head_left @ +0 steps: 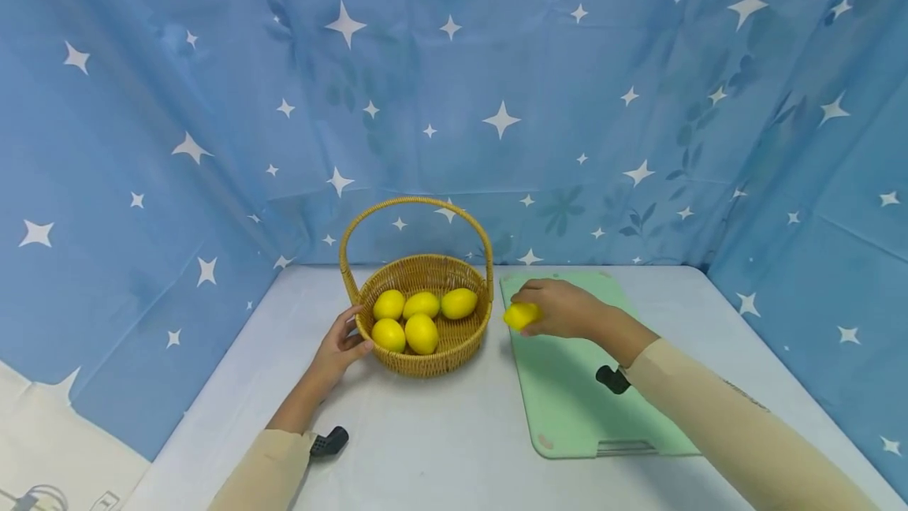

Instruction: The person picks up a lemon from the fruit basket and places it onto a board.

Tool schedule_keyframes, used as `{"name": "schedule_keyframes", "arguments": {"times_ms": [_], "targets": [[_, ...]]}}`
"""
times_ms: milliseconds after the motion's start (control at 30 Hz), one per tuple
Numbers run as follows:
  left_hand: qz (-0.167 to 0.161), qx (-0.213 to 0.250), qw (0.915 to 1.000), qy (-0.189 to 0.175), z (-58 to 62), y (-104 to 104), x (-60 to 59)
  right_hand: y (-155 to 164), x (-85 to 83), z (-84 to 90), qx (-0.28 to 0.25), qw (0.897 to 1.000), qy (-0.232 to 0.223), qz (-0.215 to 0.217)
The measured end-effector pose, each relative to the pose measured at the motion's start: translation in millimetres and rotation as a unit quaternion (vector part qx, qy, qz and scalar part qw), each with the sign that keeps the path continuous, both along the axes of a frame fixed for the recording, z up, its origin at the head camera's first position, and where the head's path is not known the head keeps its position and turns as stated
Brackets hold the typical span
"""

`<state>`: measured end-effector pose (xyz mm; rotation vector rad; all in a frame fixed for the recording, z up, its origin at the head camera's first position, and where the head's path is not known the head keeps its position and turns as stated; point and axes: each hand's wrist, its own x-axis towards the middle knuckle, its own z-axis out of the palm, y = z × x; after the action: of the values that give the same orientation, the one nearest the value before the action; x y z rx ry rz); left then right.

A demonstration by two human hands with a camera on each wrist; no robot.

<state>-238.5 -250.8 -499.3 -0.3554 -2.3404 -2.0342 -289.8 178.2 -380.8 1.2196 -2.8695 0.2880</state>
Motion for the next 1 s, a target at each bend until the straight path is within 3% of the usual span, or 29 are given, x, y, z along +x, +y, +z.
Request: {"name": "schedule_keyframes", "arguments": {"times_ms": [167, 367, 667, 867, 1000], "targets": [[0.000, -0.005, 1.0000, -0.008, -0.4, -1, 0.6, 20, -3.7, -9.9, -0.010, 1.000, -0.002, -0.027], [-0.002, -0.001, 1.0000, 0.003, -0.7, -3, -2.5, 31, -30.1, -23.2, -0.027, 0.998, -0.012, -0.061], [0.003, -0.003, 1.0000, 0.002, -3.1, -2, -1.9, 20, -69.2, -37.9, -0.048, 0.993, -0.034, -0.104], [-0.003, 0.000, 1.0000, -0.001, -3.2, 0, 0.2, 15, -84.2, -51.4, -0.048, 0.989, -0.058, -0.124], [-0.001, -0.001, 1.0000, 0.005, 1.4, 1, 1.0, 13, -91.4, -50.3, -0.048, 0.988, -0.069, -0.133]]}}
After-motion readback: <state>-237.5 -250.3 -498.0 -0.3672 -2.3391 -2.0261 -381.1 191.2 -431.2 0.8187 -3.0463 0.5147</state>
